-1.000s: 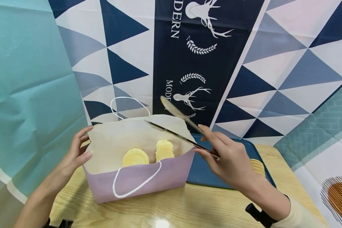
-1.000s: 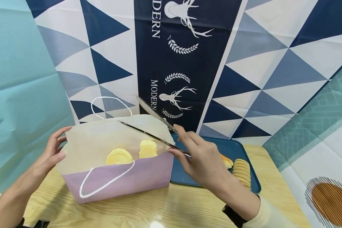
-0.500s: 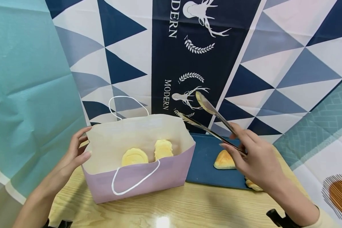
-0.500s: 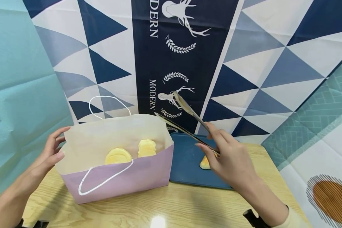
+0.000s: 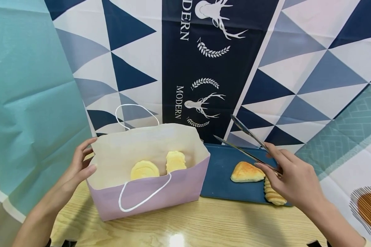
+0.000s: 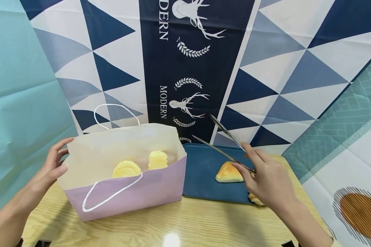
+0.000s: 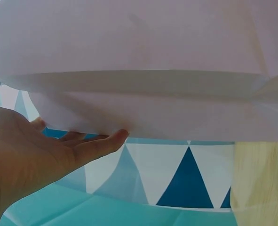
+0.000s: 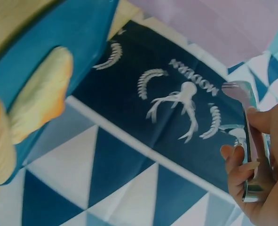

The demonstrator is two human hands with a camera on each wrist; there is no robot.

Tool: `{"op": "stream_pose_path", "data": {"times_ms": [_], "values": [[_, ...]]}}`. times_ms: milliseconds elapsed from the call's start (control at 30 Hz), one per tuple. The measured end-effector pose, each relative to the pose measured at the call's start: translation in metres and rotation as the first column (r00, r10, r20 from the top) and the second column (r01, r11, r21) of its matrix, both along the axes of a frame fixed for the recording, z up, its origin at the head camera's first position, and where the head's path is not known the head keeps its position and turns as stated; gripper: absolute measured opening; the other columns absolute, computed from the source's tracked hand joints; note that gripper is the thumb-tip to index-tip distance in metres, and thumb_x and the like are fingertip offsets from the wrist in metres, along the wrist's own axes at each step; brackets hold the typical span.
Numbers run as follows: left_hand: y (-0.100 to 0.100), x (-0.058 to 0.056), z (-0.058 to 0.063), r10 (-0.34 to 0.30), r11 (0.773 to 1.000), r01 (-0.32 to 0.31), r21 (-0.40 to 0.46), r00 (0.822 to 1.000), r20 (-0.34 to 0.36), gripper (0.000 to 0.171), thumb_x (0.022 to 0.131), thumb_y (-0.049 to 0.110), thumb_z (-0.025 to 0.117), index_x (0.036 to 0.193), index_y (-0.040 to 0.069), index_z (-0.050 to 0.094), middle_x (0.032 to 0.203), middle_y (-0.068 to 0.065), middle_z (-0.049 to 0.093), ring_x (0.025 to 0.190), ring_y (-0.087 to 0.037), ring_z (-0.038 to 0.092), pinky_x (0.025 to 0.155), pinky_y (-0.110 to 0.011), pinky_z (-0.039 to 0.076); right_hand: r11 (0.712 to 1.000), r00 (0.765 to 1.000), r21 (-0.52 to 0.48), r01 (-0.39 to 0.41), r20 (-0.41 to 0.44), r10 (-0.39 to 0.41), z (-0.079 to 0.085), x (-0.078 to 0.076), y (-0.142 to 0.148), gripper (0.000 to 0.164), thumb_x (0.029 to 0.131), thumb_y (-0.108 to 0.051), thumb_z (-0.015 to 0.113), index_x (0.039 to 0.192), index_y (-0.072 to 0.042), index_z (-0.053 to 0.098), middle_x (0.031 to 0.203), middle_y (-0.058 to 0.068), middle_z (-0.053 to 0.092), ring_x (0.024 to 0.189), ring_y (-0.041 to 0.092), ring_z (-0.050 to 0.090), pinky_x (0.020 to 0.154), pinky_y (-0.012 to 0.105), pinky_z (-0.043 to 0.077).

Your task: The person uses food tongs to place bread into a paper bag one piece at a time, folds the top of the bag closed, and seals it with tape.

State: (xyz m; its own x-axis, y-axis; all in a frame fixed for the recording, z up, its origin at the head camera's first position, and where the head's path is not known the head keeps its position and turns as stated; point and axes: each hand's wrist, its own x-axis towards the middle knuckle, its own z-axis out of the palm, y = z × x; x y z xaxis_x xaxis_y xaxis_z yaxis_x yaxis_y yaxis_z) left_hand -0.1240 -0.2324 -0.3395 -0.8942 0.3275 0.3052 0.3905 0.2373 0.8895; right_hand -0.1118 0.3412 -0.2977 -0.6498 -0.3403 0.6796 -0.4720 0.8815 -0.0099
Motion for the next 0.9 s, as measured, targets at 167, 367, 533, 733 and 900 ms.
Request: {"op": "stream_pose_path", "data": {"times_ms": [167,367,533,733,900], "values": [[-0.001,0.000,-0.001,0.003,1.000,-0.003,-0.010,1.000,-0.005,0.069,0.109,0.017,0.040,0.169,0.033,0.011,0.160,-0.006,0.022,0.146,-0.037,0.032,0.097,-0.019,0.037,0.998,1.000,0.053,0.020,0.013,-0.021,-0.013,-0.002,0.016,0.066,0.101,-0.057,0.066,0.143,-0.006,0.065,0.095,0.007,0.070,0.055,0.007,0.049,0.043,0.028,0.036],[-0.001,-0.001,-0.003,-0.004,1.000,0.004,-0.006,1.000,-0.018,0.070,0.108,0.015,0.040,0.169,0.031,0.011,0.160,-0.006,0.023,0.143,-0.020,0.036,0.098,-0.019,0.038,0.993,0.997,0.107,0.048,0.055,-0.054,-0.027,0.001,0.032,0.064,0.083,-0.024,0.088,0.140,-0.004,0.067,0.095,0.007,0.068,0.053,0.004,0.041,0.042,0.026,0.031],[-0.001,-0.001,-0.002,-0.006,1.000,0.006,-0.007,1.000,-0.019,0.070,0.108,0.015,0.040,0.169,0.031,0.011,0.160,-0.006,0.023,0.145,-0.027,0.035,0.098,-0.019,0.038,0.985,0.992,0.158,0.064,0.100,-0.080,-0.039,0.003,0.044,0.061,0.089,-0.034,0.085,0.141,-0.006,0.068,0.082,-0.003,0.060,0.051,-0.003,0.030,0.043,0.025,0.028],[-0.001,-0.002,-0.002,0.001,1.000,-0.001,-0.012,1.000,-0.019,0.069,0.108,0.015,0.041,0.169,0.032,0.012,0.160,-0.006,0.024,0.143,-0.021,0.037,0.098,-0.019,0.038,0.978,0.985,0.202,0.058,0.149,-0.090,-0.053,0.007,0.055,0.062,0.087,-0.038,0.087,0.138,-0.006,0.070,0.088,0.000,0.067,0.052,-0.005,0.033,0.045,0.025,0.032],[-0.001,-0.002,-0.001,-0.001,1.000,0.001,-0.014,1.000,-0.011,0.069,0.108,0.016,0.040,0.169,0.032,0.011,0.161,-0.006,0.022,0.146,-0.035,0.033,0.097,-0.019,0.038,0.973,0.981,0.226,0.052,0.171,-0.092,-0.065,0.010,0.062,0.063,0.083,-0.037,0.089,0.135,-0.006,0.071,0.097,0.005,0.073,0.051,-0.003,0.038,0.045,0.027,0.034]]}}
